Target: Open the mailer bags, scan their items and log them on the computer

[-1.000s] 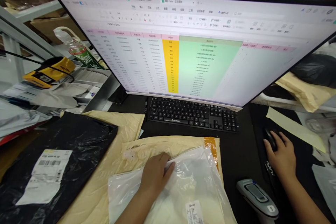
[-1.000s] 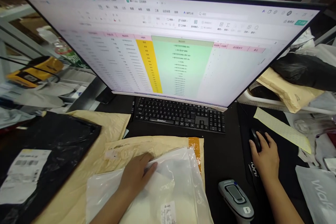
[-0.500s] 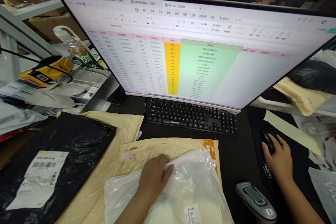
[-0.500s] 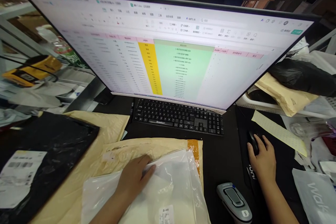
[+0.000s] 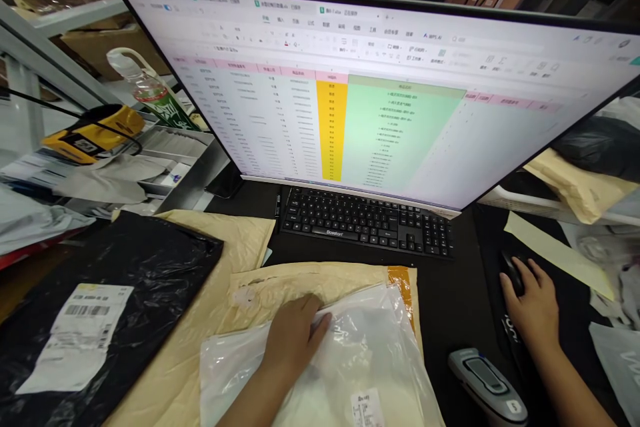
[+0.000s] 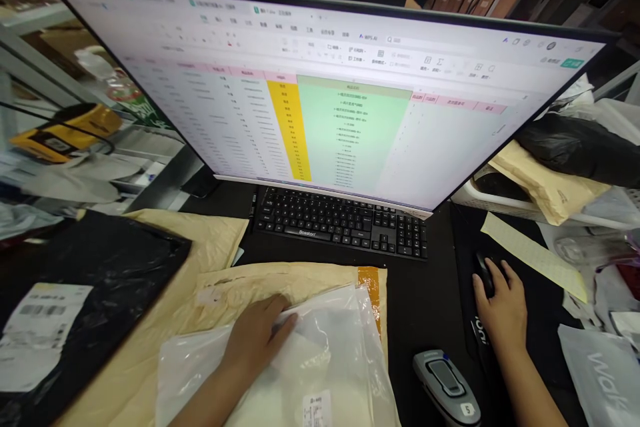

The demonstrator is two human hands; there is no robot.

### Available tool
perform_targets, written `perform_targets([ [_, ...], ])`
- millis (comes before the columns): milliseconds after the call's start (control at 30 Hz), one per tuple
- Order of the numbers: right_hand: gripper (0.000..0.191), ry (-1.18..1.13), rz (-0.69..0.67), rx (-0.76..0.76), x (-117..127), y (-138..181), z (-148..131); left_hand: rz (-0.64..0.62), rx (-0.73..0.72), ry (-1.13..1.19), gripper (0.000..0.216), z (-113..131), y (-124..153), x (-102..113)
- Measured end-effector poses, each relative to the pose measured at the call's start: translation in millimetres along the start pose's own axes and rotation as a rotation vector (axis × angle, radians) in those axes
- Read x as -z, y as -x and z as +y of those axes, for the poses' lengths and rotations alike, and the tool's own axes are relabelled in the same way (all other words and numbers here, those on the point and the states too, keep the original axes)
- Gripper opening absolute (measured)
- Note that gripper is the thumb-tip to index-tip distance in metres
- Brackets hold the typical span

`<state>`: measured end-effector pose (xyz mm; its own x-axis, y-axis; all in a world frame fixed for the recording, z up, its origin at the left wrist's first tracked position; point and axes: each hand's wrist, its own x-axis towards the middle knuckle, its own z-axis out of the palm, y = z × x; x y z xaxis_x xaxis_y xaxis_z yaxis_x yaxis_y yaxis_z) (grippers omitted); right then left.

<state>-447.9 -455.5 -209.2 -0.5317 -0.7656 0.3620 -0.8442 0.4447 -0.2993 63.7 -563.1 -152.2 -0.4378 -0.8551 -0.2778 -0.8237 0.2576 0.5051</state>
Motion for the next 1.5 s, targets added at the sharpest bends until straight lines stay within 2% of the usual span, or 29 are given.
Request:
perform_targets([
  [367, 0.065, -0.008, 0.009, 0.011, 2.1, -0.4, -3.6, -0.019, 0.007, 0.005, 0.028, -0.6, -0.5, -0.7],
  [667, 0.064, -0.009, 0.001, 0.004, 2.6, 0.0, -2.4, 0.023, -0.015, 0.002, 0.027, -0.1, 1.3, -0.7],
  [1500, 0.068, -0.008, -0.001, 0.013, 0.5, -1.6, -0.9, -0.027, 0.014, 0.044, 0.028, 0.4, 1.0, 1.2],
])
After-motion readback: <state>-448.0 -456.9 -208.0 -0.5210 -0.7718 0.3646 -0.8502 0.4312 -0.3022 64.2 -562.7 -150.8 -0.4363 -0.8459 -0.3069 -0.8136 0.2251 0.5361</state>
